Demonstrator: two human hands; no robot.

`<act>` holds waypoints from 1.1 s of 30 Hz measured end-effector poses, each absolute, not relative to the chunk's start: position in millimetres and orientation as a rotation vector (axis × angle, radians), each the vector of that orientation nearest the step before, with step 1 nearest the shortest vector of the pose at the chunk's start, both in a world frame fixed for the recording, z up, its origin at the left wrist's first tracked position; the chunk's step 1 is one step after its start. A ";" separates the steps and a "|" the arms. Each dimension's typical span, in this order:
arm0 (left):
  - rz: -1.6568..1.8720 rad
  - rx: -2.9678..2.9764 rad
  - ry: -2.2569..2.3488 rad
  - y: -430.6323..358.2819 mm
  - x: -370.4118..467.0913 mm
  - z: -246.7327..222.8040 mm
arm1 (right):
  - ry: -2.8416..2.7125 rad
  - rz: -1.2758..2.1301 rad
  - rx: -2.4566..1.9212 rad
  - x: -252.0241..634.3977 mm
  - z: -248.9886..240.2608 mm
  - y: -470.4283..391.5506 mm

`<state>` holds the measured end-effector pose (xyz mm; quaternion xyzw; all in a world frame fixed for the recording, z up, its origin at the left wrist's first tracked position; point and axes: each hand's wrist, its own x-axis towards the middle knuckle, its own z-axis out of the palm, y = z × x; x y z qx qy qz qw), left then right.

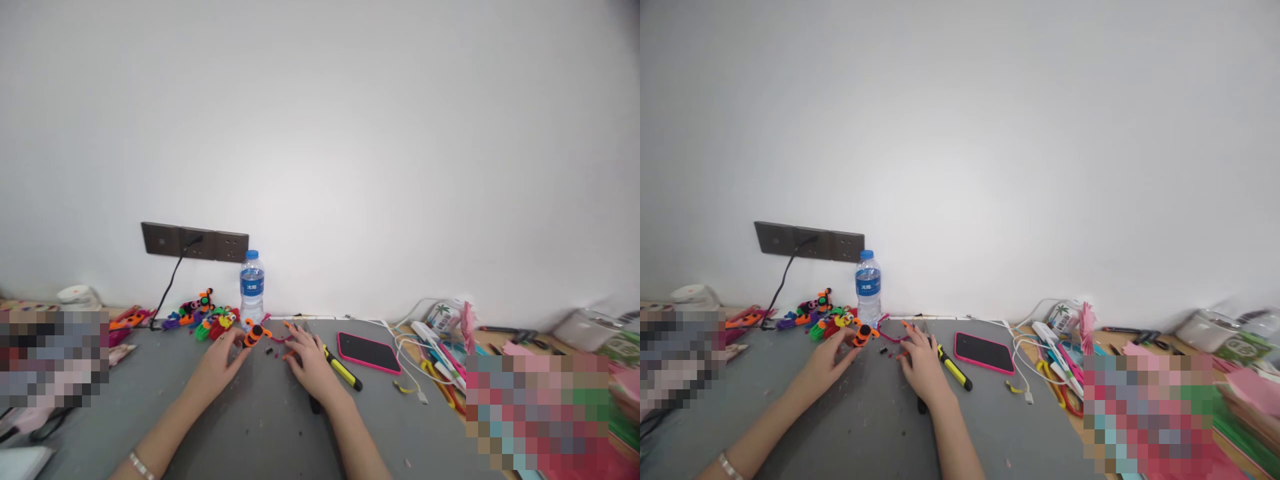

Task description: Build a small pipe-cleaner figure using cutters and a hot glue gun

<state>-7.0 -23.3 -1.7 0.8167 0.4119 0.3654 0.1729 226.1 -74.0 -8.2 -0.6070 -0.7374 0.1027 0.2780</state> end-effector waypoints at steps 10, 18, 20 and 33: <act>0.888 2.370 1.085 -29.3 -6.2 0.0 | -1.985 0.208 -1.600 216.8 -2.7 -75.5; 0.682 2.461 0.961 -37.5 -4.8 9.3 | -1.990 0.048 -1.608 220.3 -14.9 -66.2; 0.667 2.483 0.921 -39.5 -3.6 11.8 | -1.963 0.008 -1.639 220.4 -16.9 -65.0; 0.578 2.540 0.799 -40.7 -0.9 10.7 | -1.933 0.007 -1.681 218.9 -19.0 -60.1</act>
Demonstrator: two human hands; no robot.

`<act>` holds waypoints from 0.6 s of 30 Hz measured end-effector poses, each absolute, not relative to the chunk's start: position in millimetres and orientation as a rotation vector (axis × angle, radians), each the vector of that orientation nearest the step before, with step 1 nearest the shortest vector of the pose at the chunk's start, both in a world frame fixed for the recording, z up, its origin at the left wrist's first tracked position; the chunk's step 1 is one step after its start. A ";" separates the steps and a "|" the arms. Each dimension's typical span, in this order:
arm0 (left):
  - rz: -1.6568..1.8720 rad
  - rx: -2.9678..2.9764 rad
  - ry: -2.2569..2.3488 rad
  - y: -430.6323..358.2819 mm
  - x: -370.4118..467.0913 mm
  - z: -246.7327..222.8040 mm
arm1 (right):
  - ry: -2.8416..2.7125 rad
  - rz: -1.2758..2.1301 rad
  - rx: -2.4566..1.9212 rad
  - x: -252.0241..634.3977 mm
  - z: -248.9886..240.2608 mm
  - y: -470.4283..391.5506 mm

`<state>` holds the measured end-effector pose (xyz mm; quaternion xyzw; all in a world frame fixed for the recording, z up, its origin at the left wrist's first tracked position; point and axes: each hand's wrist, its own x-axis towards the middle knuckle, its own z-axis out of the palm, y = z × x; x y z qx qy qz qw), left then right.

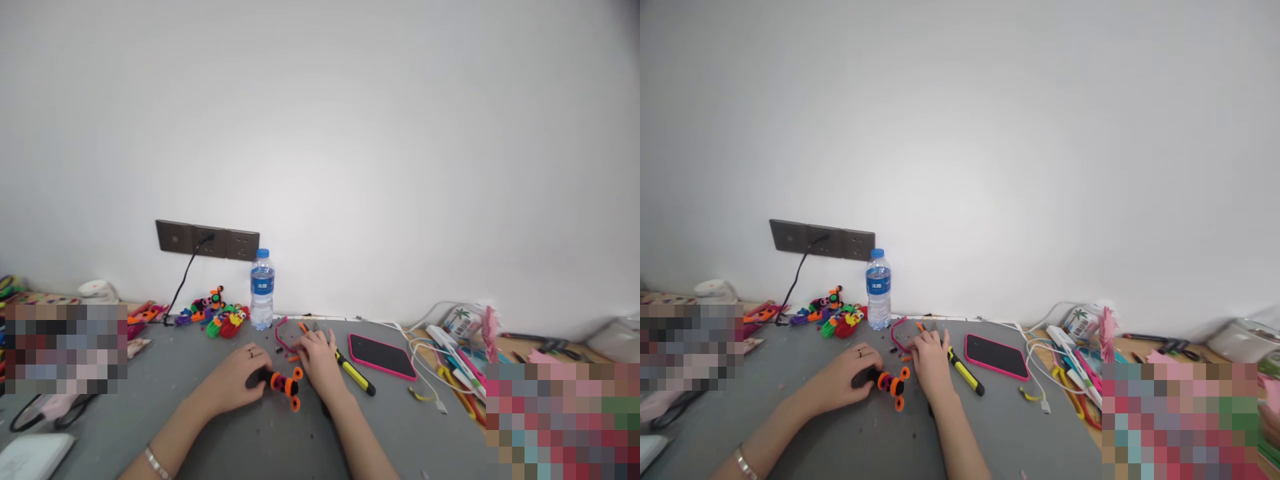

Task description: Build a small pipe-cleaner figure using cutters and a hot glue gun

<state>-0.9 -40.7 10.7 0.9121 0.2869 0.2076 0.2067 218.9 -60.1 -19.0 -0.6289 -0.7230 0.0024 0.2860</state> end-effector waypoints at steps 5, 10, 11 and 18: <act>0.591 2.564 0.795 -40.2 -1.1 9.3 | -1.888 0.108 -1.600 218.3 -14.4 -62.1; 0.690 2.524 0.820 -34.9 -6.4 7.1 | -1.696 0.279 -1.296 217.7 7.1 -69.3; 0.722 2.502 0.866 -33.0 -7.1 6.3 | -1.615 0.321 -1.228 216.8 12.3 -71.3; 1.030 1.978 1.103 -25.4 -2.3 1.8 | -1.126 0.874 -0.893 207.4 35.5 -82.7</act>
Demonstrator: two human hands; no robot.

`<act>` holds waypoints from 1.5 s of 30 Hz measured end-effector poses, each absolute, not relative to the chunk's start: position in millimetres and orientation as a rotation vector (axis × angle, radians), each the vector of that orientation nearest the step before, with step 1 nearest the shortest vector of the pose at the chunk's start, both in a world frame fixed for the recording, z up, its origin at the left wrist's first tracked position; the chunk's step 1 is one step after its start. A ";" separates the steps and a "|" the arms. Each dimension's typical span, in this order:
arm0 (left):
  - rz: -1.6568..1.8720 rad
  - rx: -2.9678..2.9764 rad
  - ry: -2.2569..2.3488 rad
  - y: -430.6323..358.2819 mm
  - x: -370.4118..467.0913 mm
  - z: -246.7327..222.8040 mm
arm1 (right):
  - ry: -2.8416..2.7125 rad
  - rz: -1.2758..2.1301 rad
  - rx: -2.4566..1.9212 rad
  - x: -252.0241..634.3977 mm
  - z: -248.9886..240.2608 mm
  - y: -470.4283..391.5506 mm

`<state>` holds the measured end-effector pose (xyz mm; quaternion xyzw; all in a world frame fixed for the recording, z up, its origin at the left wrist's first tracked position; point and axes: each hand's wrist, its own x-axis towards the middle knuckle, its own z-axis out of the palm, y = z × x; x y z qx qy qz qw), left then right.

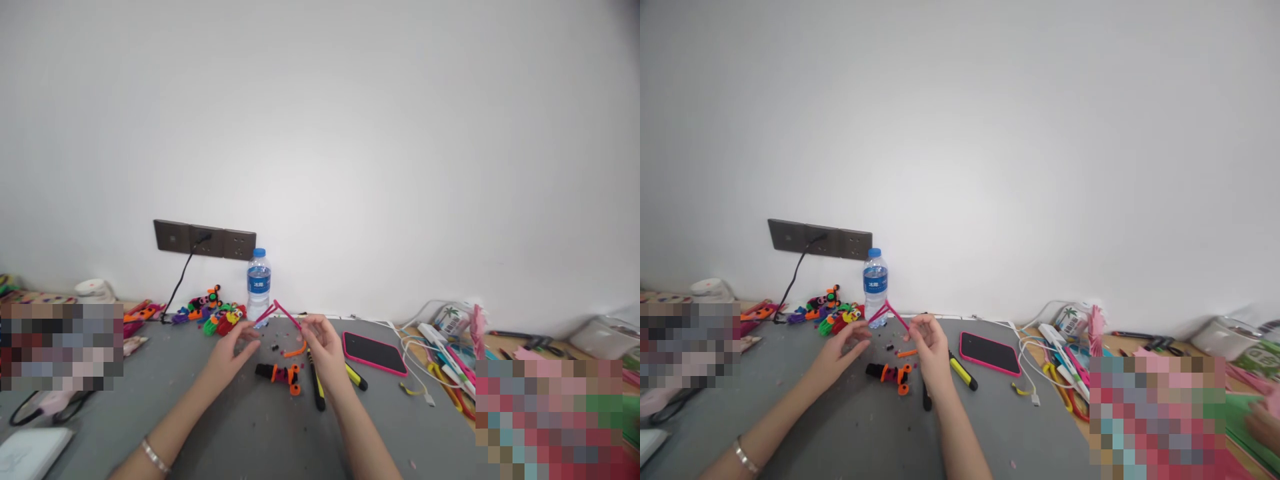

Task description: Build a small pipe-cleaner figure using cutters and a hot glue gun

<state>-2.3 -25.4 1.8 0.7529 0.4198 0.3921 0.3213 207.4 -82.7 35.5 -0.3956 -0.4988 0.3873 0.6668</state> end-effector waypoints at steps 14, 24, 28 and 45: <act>0.939 1.548 0.929 -35.5 8.2 10.1 | -1.014 1.169 -0.812 197.8 28.6 -84.6; 1.046 1.565 0.935 -37.0 7.3 15.6 | -1.318 1.345 -1.036 204.4 25.8 -84.7; 1.020 1.562 0.886 -36.6 5.3 16.1 | -1.411 1.358 -1.072 202.5 31.2 -89.2; 0.966 1.746 0.929 -43.1 8.7 13.2 | -0.990 1.568 -0.778 204.5 27.8 -86.1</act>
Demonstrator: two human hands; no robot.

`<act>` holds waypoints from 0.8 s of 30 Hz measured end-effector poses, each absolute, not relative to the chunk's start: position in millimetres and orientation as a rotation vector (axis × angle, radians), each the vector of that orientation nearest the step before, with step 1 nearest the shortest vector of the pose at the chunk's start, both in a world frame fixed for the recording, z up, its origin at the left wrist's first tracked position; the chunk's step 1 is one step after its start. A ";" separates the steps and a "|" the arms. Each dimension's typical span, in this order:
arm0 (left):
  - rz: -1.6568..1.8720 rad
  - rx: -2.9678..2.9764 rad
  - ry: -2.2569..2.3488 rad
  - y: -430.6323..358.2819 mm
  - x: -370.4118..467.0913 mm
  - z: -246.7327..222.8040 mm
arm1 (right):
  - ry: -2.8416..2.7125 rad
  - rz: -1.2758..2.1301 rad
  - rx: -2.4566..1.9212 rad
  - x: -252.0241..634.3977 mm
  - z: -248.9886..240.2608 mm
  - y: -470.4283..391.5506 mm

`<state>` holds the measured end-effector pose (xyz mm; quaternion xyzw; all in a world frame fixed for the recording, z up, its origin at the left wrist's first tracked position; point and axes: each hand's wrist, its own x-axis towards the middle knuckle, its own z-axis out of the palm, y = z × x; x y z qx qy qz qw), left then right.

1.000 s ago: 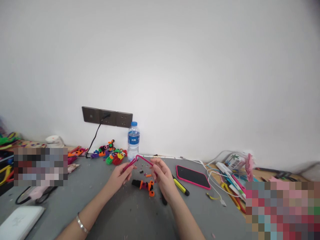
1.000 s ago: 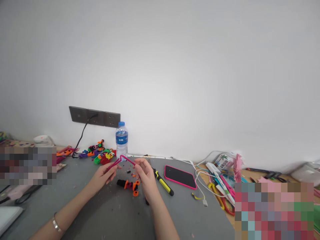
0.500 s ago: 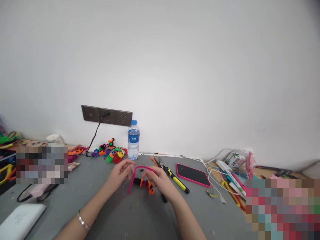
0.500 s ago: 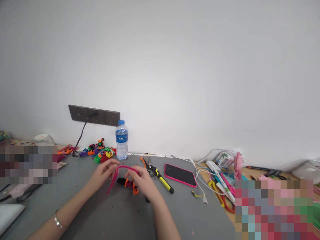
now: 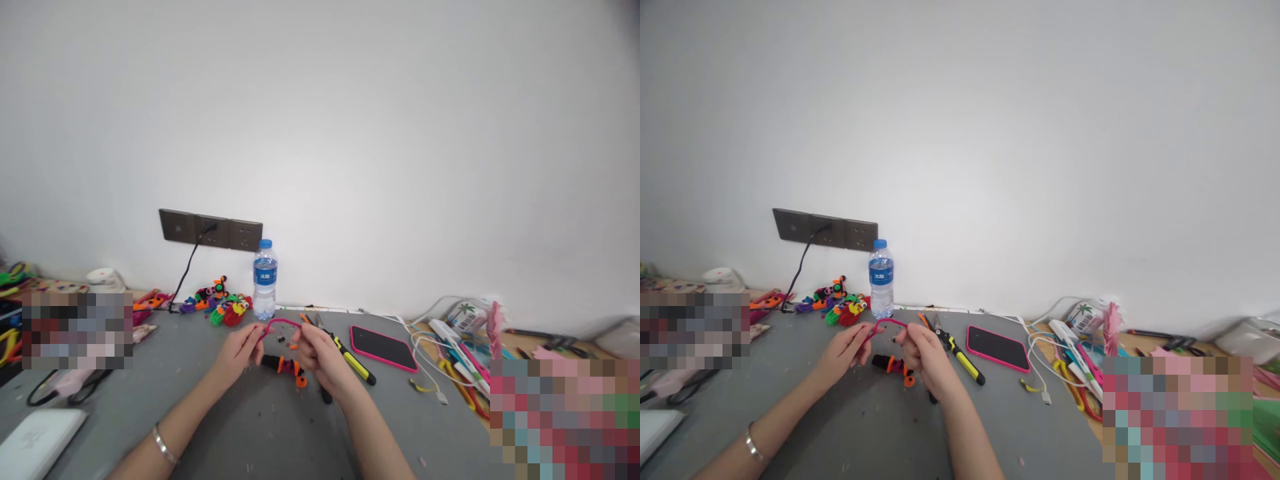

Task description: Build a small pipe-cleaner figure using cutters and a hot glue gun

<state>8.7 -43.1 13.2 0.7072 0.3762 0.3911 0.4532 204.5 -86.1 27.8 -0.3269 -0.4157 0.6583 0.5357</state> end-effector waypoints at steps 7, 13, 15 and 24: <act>1.343 1.731 1.071 -32.0 -1.8 12.4 | -0.550 1.647 -0.451 223.1 28.1 -77.3; 1.205 1.524 0.850 -36.9 3.4 17.8 | -0.619 1.485 -0.519 222.5 33.1 -80.2; 1.156 1.492 0.803 -40.4 6.2 19.0 | -0.664 1.464 -0.563 219.2 35.4 -81.9; 0.968 1.417 0.715 -47.3 12.5 19.3 | -0.496 1.612 -0.612 204.1 33.5 -81.3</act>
